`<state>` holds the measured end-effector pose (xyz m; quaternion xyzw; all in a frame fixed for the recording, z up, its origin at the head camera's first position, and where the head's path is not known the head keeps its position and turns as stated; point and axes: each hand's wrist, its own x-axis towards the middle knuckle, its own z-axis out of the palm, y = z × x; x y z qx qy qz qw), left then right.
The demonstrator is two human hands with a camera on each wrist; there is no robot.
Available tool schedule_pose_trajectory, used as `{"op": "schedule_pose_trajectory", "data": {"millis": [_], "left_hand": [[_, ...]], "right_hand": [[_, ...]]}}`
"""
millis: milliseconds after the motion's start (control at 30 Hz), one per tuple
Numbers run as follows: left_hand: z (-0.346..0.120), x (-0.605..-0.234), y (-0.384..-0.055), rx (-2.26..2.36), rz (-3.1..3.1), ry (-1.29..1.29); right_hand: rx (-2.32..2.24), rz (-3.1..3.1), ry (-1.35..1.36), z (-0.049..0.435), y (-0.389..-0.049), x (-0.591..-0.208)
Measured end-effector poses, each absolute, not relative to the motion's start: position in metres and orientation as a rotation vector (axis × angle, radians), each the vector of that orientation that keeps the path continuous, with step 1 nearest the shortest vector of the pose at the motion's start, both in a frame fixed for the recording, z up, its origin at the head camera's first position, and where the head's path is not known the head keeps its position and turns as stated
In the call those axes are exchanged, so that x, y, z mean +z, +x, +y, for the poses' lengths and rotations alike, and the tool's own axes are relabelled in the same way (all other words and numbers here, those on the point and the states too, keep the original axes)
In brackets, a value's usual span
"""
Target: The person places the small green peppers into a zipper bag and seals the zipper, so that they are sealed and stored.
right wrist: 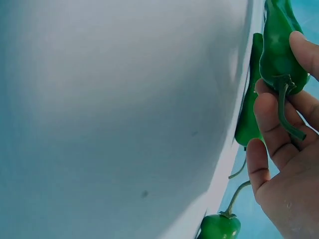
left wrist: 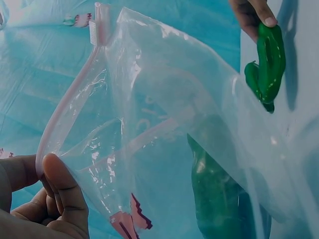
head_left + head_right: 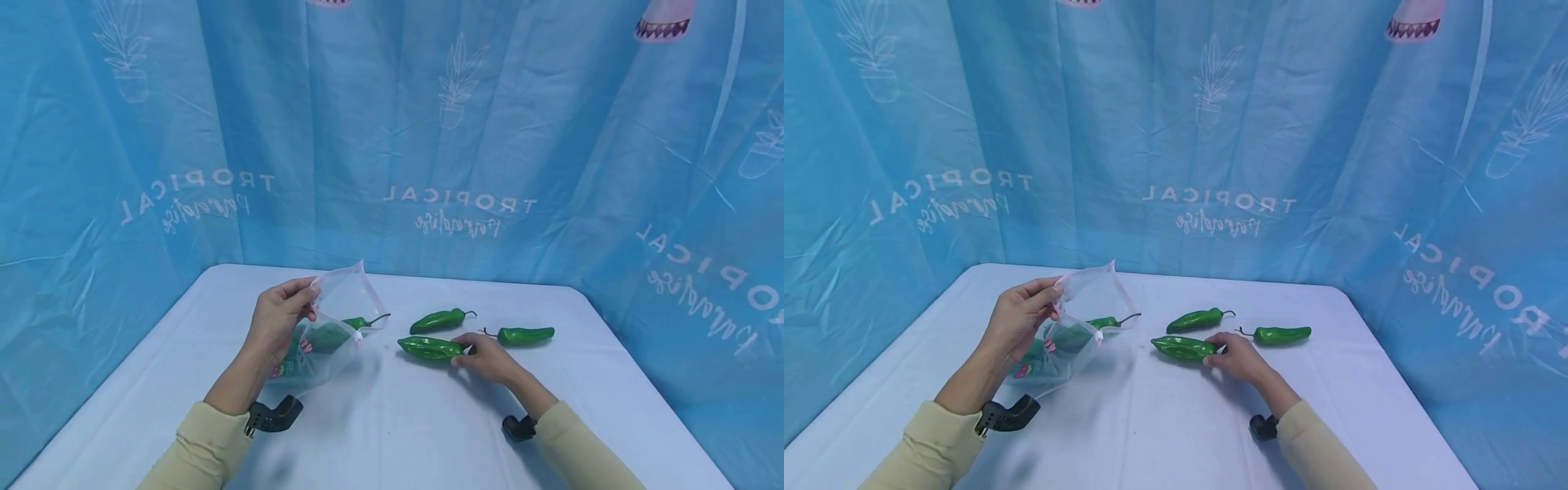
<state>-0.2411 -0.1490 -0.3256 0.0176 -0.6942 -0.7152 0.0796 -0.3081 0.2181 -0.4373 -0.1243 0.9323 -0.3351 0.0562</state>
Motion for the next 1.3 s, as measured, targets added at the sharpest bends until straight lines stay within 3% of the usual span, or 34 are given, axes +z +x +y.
{"op": "schedule_pose_trajectory", "data": {"millis": [1300], "left_hand": [[-0.148,-0.328,-0.241,-2.128,-2.070,0.034]], "right_hand": [[-1.167,2.843,-0.545,0.202,-0.297,-0.382]]}}
